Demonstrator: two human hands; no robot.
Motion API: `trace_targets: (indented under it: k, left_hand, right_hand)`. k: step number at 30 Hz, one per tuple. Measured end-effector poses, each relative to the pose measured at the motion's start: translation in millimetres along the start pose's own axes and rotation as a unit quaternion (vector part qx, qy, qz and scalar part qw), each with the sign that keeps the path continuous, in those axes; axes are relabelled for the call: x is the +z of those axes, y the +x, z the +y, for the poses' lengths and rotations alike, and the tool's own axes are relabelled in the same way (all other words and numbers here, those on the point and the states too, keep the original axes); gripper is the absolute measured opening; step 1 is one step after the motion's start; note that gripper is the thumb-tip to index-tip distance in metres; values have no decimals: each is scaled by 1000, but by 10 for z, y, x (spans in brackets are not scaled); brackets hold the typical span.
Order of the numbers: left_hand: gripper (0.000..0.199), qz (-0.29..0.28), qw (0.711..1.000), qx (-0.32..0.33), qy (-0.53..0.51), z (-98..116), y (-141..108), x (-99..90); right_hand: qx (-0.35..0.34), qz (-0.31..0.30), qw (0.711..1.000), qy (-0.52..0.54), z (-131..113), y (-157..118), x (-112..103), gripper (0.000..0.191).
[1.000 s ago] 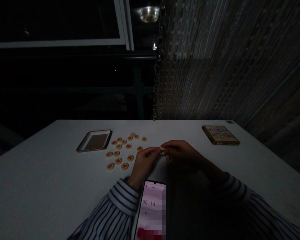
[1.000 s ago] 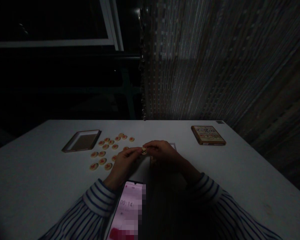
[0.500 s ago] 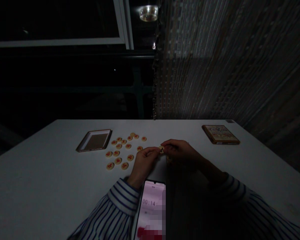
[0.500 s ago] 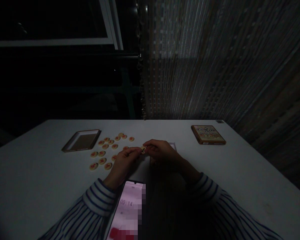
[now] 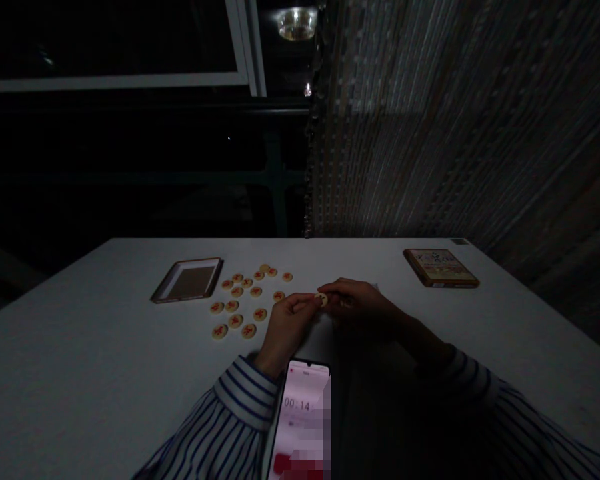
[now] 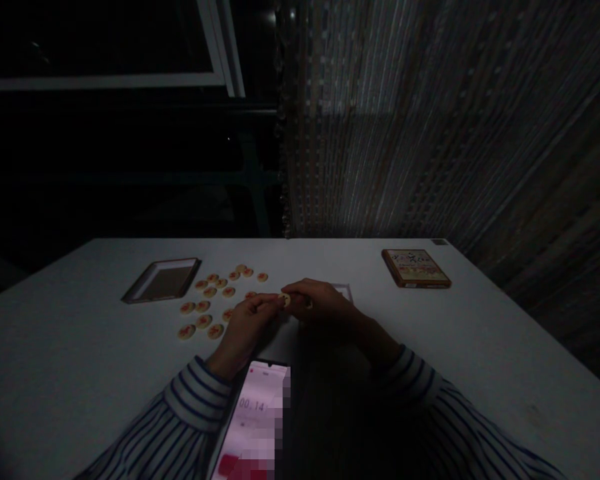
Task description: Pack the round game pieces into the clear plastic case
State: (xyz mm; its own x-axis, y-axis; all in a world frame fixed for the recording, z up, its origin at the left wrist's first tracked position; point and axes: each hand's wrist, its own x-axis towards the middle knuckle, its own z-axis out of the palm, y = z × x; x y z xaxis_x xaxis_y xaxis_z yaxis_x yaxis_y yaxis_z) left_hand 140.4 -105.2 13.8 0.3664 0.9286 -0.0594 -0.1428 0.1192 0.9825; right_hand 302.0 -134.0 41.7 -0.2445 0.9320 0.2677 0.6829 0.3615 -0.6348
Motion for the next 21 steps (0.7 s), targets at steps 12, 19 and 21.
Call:
trace_targets:
  k: [12,19,21]
  left_hand:
    - [28,-19,999,27,4,-22,19,-36]
    - [26,-14,1000,27,-1,-16,6,-25]
    - [27,-15,999,30,-2,-11,6,-23]
  right_hand:
    - [-46,16,989,-142,-6,20,-12,29]
    - [-73,32,980,-182,17,6,1,28]
    - [-78,32,978,-190,8,2,-8,29]
